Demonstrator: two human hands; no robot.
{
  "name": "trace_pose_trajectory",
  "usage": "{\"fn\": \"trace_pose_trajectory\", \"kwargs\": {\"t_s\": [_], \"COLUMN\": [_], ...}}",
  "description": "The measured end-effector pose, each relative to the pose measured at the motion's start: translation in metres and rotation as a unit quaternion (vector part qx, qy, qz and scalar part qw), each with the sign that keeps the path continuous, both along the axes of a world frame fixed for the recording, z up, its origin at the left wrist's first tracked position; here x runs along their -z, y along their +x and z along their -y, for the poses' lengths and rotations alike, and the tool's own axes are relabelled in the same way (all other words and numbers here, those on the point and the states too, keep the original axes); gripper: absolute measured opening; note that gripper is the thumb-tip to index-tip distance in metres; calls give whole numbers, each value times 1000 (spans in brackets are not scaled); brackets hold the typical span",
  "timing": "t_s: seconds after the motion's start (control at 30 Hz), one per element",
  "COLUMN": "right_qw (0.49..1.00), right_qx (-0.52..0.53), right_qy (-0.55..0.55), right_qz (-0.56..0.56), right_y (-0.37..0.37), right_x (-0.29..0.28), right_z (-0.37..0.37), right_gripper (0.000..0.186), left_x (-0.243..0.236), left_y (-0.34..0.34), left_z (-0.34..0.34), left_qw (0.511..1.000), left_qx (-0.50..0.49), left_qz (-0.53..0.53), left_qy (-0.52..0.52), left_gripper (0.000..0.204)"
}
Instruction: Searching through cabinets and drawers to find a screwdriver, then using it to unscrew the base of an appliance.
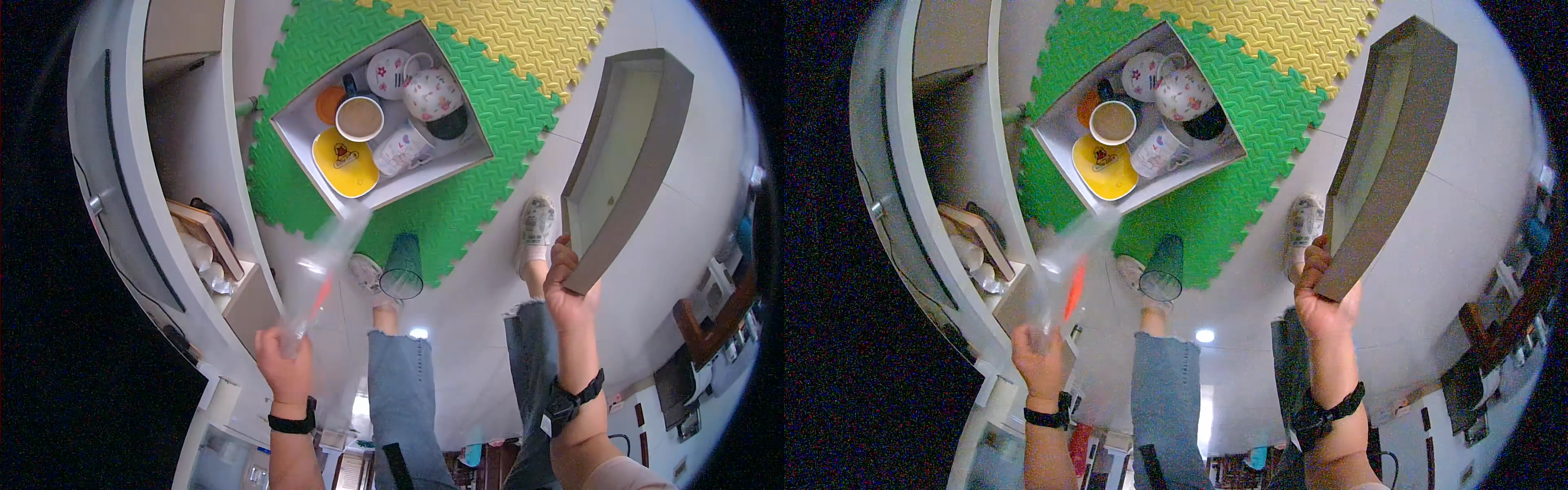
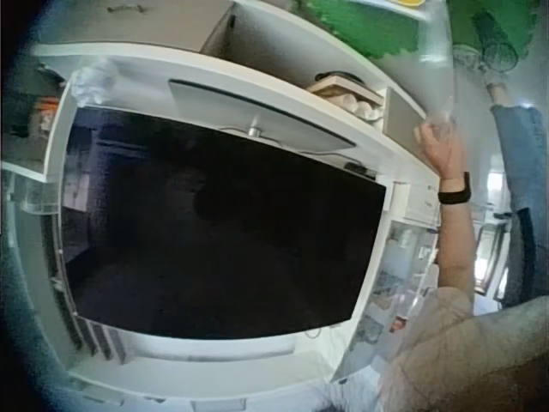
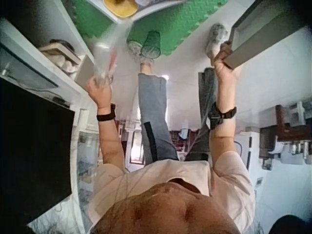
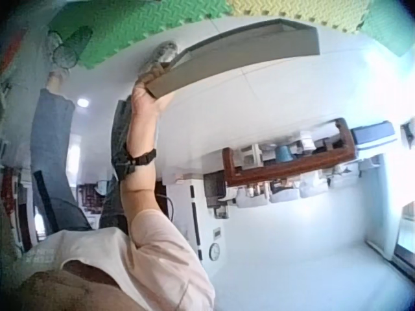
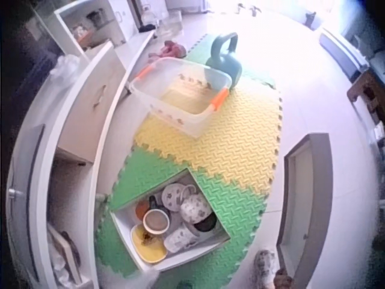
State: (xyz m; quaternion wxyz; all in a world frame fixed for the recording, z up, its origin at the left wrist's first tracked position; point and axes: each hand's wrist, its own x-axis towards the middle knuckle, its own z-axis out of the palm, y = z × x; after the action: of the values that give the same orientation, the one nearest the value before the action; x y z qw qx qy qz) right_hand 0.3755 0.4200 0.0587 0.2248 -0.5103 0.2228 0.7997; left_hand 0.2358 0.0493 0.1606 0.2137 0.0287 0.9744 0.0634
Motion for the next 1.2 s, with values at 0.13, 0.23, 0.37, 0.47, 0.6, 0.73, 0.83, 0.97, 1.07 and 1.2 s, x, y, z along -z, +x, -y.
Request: {"fn": "trace_pose_trajectory", "kwargs": {"t_s": [0.13,0.23,0.37,0.47,0.6,0.73,0.83,0.97,1.07,1.2], "right_qw": [1000,999,999,999,1000,999,999,997,997,992], "right_qx": [-24,-32,-23,-33,-26,-32,-42,-57,-65,-109], "right_qy": [19,28,19,17,9,-3,-3,23,42,52], "right_qz": [-4,-6,-30,-22,-1,2,10,53,32,34], "right_y": [0,1,7,2,-1,1,-2,-3,1,-1], "right_x": [0,1,5,2,1,4,3,2,4,4], "right_z": [4,6,8,10,11,13,16,17,20,22], "right_gripper": [33,34,35,35,34,33,33,34,35,37], "left_x": [18,49,88,114,142,159,175,169,160,159], "left_y": [-5,-13,-25,-28,-29,-30,-36,-44,-47,-47], "left_z": [7,28,22,18,9,6,14,-13,-14,-2], "left_qw": [967,954,960,955,953,970,936,947,945,933], "left_qx": [-220,-253,-255,-267,-277,-215,-226,-213,-229,-254], "left_qz": [-44,-51,-49,-57,15,43,178,202,200,211], "left_qy": [121,150,108,117,123,102,204,127,118,142], "left_gripper": [33,34,35,37,39,45,51,44,34,28]}}
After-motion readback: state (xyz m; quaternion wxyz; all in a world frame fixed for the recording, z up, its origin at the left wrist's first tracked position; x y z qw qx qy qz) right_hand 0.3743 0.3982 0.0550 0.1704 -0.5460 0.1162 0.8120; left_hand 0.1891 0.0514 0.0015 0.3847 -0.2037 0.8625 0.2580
